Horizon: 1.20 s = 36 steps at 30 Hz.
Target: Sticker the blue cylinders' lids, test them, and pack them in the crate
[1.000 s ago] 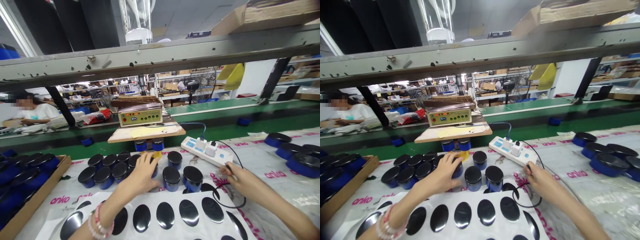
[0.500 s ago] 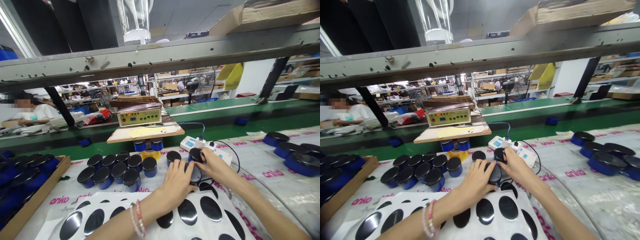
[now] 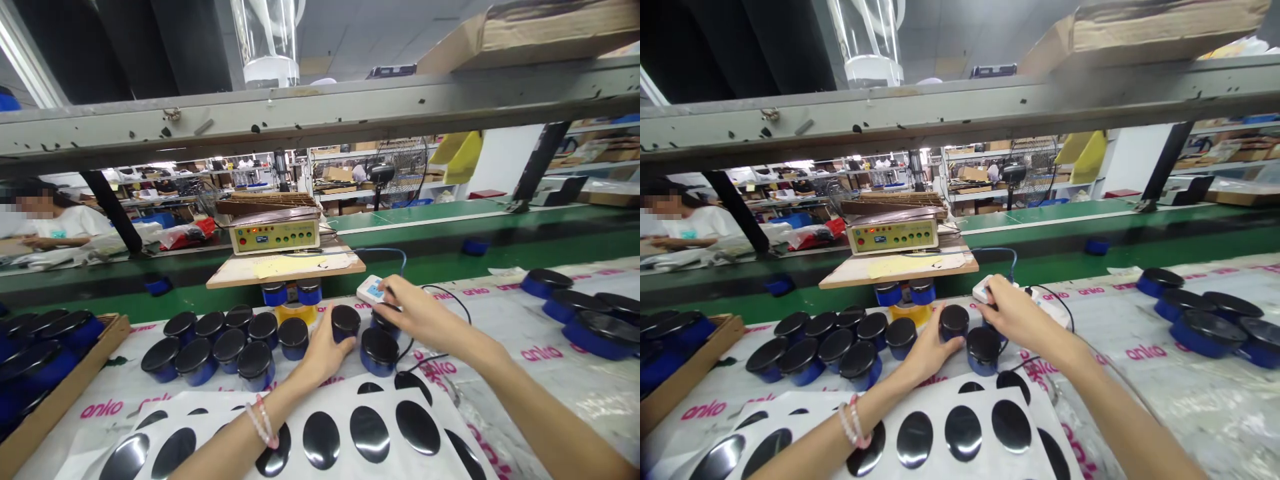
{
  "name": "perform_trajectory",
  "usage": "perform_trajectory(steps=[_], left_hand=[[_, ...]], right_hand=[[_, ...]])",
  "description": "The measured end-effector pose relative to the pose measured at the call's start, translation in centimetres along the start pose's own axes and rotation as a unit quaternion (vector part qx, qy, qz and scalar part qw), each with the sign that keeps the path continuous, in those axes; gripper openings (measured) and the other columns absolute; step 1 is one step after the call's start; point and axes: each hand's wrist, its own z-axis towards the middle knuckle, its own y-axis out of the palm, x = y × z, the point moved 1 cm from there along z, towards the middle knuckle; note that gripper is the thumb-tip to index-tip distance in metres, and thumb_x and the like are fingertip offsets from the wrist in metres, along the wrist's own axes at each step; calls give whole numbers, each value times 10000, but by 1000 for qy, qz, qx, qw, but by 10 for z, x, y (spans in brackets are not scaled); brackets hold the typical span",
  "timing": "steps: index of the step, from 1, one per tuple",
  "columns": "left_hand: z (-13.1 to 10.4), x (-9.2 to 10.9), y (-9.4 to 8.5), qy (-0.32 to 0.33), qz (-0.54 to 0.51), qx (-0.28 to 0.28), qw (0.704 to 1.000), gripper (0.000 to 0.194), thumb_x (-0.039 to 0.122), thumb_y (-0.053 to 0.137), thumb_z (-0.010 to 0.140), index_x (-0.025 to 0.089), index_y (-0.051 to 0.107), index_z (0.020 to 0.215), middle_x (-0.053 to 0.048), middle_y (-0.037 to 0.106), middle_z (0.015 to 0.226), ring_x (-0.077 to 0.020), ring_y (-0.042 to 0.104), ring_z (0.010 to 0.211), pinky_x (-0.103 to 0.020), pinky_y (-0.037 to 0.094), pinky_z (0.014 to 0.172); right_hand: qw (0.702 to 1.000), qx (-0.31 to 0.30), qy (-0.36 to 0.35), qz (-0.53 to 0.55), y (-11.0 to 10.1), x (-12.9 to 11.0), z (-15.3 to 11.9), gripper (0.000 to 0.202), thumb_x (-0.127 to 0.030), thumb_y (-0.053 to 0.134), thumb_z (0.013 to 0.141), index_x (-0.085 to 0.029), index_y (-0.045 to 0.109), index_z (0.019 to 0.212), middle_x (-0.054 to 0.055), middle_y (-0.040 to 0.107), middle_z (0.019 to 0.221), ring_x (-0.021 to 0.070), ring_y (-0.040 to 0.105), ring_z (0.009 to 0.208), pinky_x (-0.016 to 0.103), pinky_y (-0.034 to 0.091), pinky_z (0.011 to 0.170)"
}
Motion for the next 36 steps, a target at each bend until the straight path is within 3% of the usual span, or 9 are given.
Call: perform_trajectory(steps=[4,9,14,18,23,27,29,32,36], left_hand=[[0,6,1,29,-41,29,998,616,185,712,703,207,448,1259,-79,562,1271,-251,499,1198,-428,353,1040],[-3,8,0,55,-74,40,995,605,158,722,689,228,442,1220,-42,597,1179,-215,566,1084,-386,425,962],[-4,7,-1,67,-80,59,993,560,205,712,713,236,447,1205,-39,591,1167,-213,568,1054,-373,433,935],[-6,9,-1,79,-62,69,993,543,211,700,722,242,451,1204,-46,540,1237,-224,501,1140,-391,361,1008],[-4,8,-1,42,-44,45,997,553,219,699,732,210,447,1223,-65,556,1162,-247,507,1115,-421,378,984],[1,3,0,22,-34,51,998,528,208,699,723,239,502,1211,-60,460,1120,-255,503,1069,-440,395,966],[2,0,2,19,-46,38,998,530,186,655,747,249,470,1241,-47,431,1062,-189,569,878,-378,495,823],[0,-1,4,33,-60,30,997,553,126,535,784,245,365,1297,-47,414,1043,-124,564,717,-307,532,659],[-16,15,-1,122,-55,38,990,512,105,496,752,255,402,1232,-56,434,1114,-174,531,937,-354,493,842]], right_hand=[[1000,-10,-7,9,29,-2,-4,196,-324,473,842,-230,359,713,0,488,697,158,486,604,284,362,542],[999,-26,-2,36,36,0,-20,176,-356,421,895,-231,378,779,4,502,743,172,537,678,308,431,611],[997,-52,-25,49,50,-14,-26,286,-352,489,873,-232,305,690,87,542,1106,229,521,1049,358,440,829],[997,-37,-51,43,51,-22,-27,306,-355,516,872,-230,300,695,91,477,1272,253,459,1161,382,416,888],[994,-87,19,-68,37,-15,-33,304,-458,523,865,-233,364,735,40,558,852,210,554,727,344,435,603],[986,-106,-21,-129,43,-15,-44,252,-400,620,815,-215,451,782,81,556,1013,267,527,861,386,450,665],[985,-116,-48,-116,47,-17,-46,179,-308,604,824,-215,455,788,78,553,1070,274,514,913,377,451,676],[989,-136,-24,-55,43,-19,-42,222,-342,580,831,-225,414,741,33,568,870,219,530,790,321,430,604],[993,-64,96,17,31,-18,-33,431,-556,480,845,-231,283,642,-33,428,609,139,437,554,279,358,507]])
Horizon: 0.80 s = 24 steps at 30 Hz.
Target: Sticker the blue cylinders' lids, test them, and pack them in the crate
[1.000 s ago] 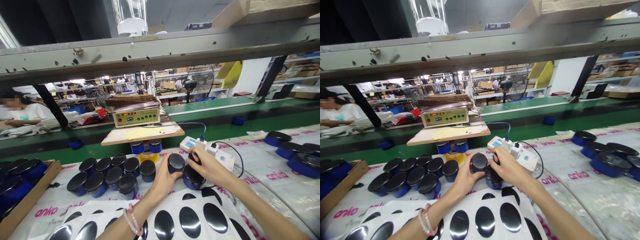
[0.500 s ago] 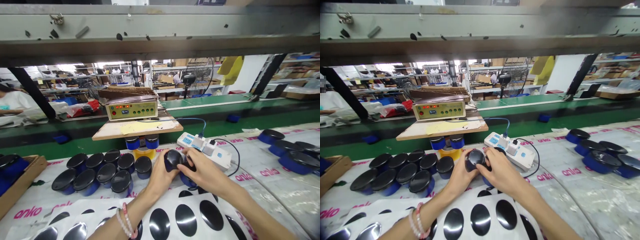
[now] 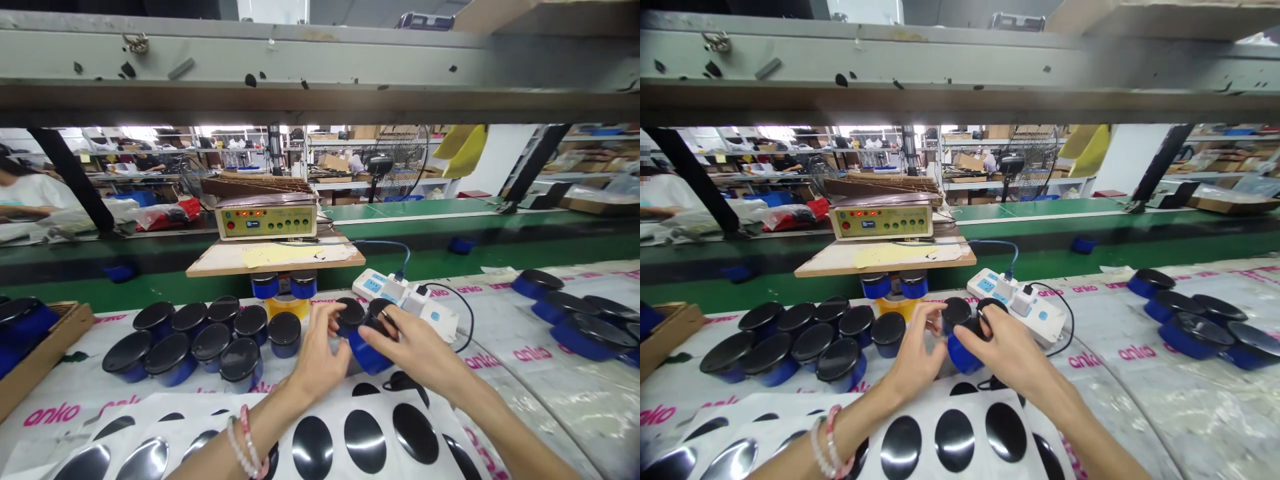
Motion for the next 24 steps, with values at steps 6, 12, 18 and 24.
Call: perform_trajectory(steps=[6,12,18,24], left_hand=[[-7,22,-1,47,26,-69,996,746,323,726,705,258,333,1335,-59,404,1356,-219,398,1253,-381,324,1083],[-6,15,5,-32,50,-94,994,630,334,739,674,217,451,1223,-80,508,1184,-259,489,1128,-448,398,999],[-12,16,12,-17,40,-140,989,593,243,730,659,205,448,1179,-60,515,1157,-213,516,1079,-367,433,973],[-12,17,7,7,78,-95,992,576,141,590,749,246,409,1286,-76,438,1279,-260,384,1225,-476,310,1068]], right_hand=[[997,44,-10,69,-2,-1,3,429,-574,355,897,-232,311,641,-34,396,592,137,448,550,267,375,514],[994,106,-28,-3,-6,32,18,225,-402,493,824,-239,367,733,5,487,704,193,498,659,323,411,599],[995,45,-85,1,9,51,26,253,-305,584,760,-231,357,677,49,561,871,242,542,878,351,439,728],[989,109,-89,46,-20,27,15,249,-281,549,761,-237,305,741,69,521,1029,219,529,908,341,426,754]])
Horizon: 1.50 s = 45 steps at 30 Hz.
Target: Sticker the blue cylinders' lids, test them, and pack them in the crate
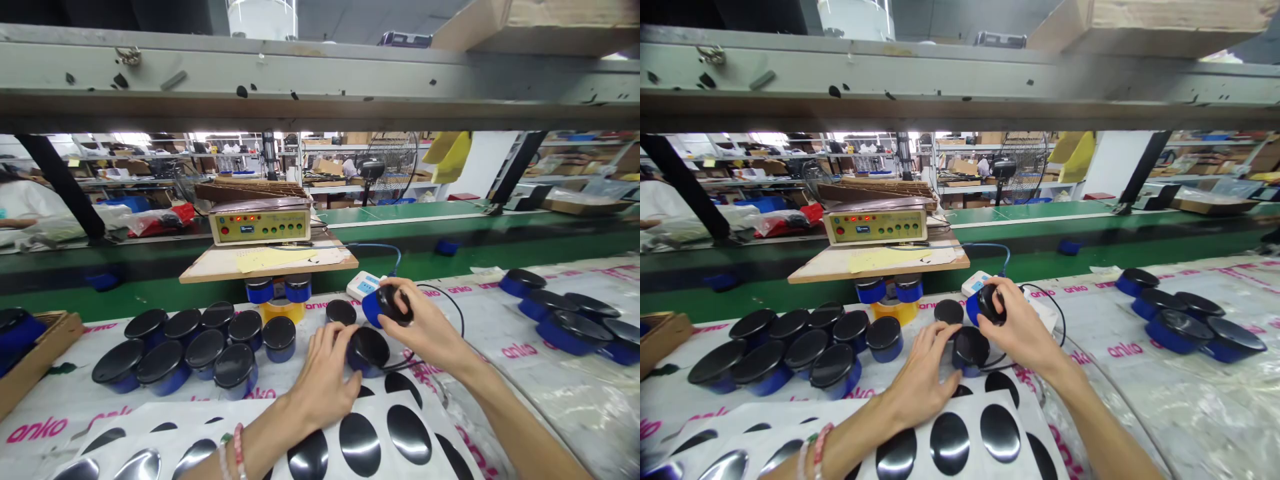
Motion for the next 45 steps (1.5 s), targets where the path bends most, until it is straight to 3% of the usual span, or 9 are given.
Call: perform_trajectory(steps=[4,9,15,22,28,31,34,39,45], left_hand=[[2,15,-13,23,-49,48,997,726,235,657,756,249,265,1367,-75,321,1427,-225,337,1300,-393,334,1080],[5,38,-30,13,-98,39,994,738,338,731,732,310,316,1342,-22,505,1319,-205,525,1157,-362,433,999],[1,50,-33,57,5,37,998,766,276,728,714,290,279,1335,-41,547,1267,-235,604,1058,-381,513,881],[6,60,-29,105,57,44,992,795,219,706,707,297,251,1354,-34,528,1297,-230,567,1121,-367,473,948],[5,71,-46,121,82,30,989,772,185,646,748,297,224,1385,-39,475,1334,-225,513,1172,-374,433,993],[-11,63,-61,31,113,-2,993,767,199,652,695,307,295,1365,-55,453,1258,-236,564,1053,-376,504,884],[-36,44,-72,-44,172,-5,984,637,215,669,640,268,435,1230,-37,503,1132,-231,568,992,-372,517,856],[-67,9,-78,-61,284,36,956,522,207,642,659,161,454,1144,-105,541,1139,-310,418,1194,-470,409,995],[-78,-18,-87,-67,373,82,922,493,224,632,669,135,483,1130,-163,465,1239,-369,380,1217,-582,331,994]], right_hand=[[988,-7,-65,143,-5,-23,-13,261,-256,554,783,-235,296,751,76,489,1164,232,503,1027,347,421,838],[964,-33,-85,251,4,-37,-26,253,-314,506,862,-229,298,747,79,445,1243,234,477,1046,348,434,835],[967,7,-34,254,11,-34,-27,233,-359,488,892,-232,349,755,19,482,858,213,496,969,290,420,717],[964,60,-10,258,14,-34,-24,252,-342,485,887,-224,368,697,-20,472,779,142,482,696,259,421,637],[962,38,-21,269,7,-37,-22,251,-432,527,864,-232,414,763,11,509,850,182,541,822,262,469,624],[960,12,13,279,-1,-30,-17,320,-513,519,849,-245,450,1011,42,518,897,241,558,980,277,513,608],[991,-26,64,119,-5,-18,-13,373,-572,502,830,-237,475,994,24,535,809,216,592,757,295,476,536],[974,-198,53,-98,8,-15,-20,407,-624,509,787,-234,405,738,22,564,755,187,544,580,301,381,498],[963,-230,72,-119,14,-17,-22,244,-426,544,793,-236,390,783,26,583,843,196,572,669,293,368,552]])
